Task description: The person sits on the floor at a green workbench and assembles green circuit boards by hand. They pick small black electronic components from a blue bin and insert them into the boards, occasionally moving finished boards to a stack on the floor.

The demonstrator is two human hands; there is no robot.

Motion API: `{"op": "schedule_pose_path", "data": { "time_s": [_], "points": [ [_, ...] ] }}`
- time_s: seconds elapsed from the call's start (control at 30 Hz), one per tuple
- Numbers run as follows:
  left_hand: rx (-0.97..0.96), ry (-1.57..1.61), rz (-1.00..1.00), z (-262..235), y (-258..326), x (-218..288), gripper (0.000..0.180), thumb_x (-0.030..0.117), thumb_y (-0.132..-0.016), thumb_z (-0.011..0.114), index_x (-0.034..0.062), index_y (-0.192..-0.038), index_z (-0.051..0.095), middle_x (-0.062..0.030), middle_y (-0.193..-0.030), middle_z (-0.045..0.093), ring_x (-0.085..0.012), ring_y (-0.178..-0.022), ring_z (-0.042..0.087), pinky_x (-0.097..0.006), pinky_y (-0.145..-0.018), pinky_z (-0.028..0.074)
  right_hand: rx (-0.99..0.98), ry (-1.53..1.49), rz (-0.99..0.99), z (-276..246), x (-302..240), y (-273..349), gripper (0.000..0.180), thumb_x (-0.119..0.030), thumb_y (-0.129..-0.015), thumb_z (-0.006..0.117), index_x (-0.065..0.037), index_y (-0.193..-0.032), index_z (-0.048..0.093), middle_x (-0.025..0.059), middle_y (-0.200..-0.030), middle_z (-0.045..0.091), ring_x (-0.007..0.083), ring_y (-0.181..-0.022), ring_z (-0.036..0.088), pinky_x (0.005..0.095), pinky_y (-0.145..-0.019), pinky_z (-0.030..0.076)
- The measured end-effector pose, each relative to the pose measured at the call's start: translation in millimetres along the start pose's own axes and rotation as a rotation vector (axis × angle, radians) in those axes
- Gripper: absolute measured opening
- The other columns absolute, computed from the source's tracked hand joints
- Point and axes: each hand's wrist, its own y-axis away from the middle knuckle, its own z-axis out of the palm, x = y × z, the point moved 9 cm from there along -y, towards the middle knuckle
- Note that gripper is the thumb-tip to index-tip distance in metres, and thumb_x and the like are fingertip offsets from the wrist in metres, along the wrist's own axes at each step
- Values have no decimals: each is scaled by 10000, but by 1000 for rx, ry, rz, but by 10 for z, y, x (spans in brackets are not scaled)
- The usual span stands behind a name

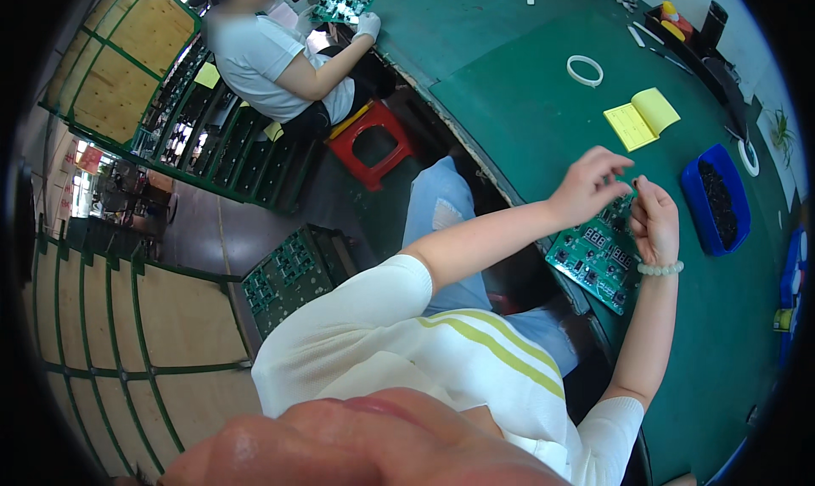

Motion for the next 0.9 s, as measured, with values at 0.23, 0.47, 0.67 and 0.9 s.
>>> {"op": "schedule_pose_path", "data": {
  "time_s": [0.23, 0.47, 0.67, 0.9],
  "points": [
    [-116, 157, -108, -37, 58, -156, 124, 32, -842, 730, 16, -964, 746, -61, -945, 599, -101, -626, 598, -236, -539, 496, -129, -27, 68, 151, 201, -71, 231, -280, -978, 650, -77, -869, 637, -100, -596, 400, -10, -445, 270, 179, -373, 172],
    [59, 254, -304, -176, 100, -506, 123, -6, -847, 684, -13, -955, 743, -82, -884, 622, -121, -595, 629, -246, -520, 507, 40, -201, 231, 63, 144, 15, 320, -238, -1037, 484, 36, -1181, 565, -40, -716, 446, 25, -508, 333, 165, -383, 222],
    [16, 186, -440, -256, 129, -1164, 243, -1, -933, 555, -19, -1160, 640, -127, -937, 694, -139, -701, 651, -260, -586, 536, -90, -200, 164, -211, 47, -42, 384, -183, -1051, 421, 81, -1318, 499, -13, -720, 434, 43, -506, 303, 171, -397, 250],
    [-95, -20, -243, -195, 19, -1134, 146, 81, -947, 642, -23, -1045, 617, -106, -935, 718, -122, -758, 643, -254, -672, 530, -39, -188, 207, -356, 101, -157, 304, -257, -1042, 524, 44, -1016, 558, 15, -752, 466, 40, -591, 393, 161, -424, 298]
  ]
}}
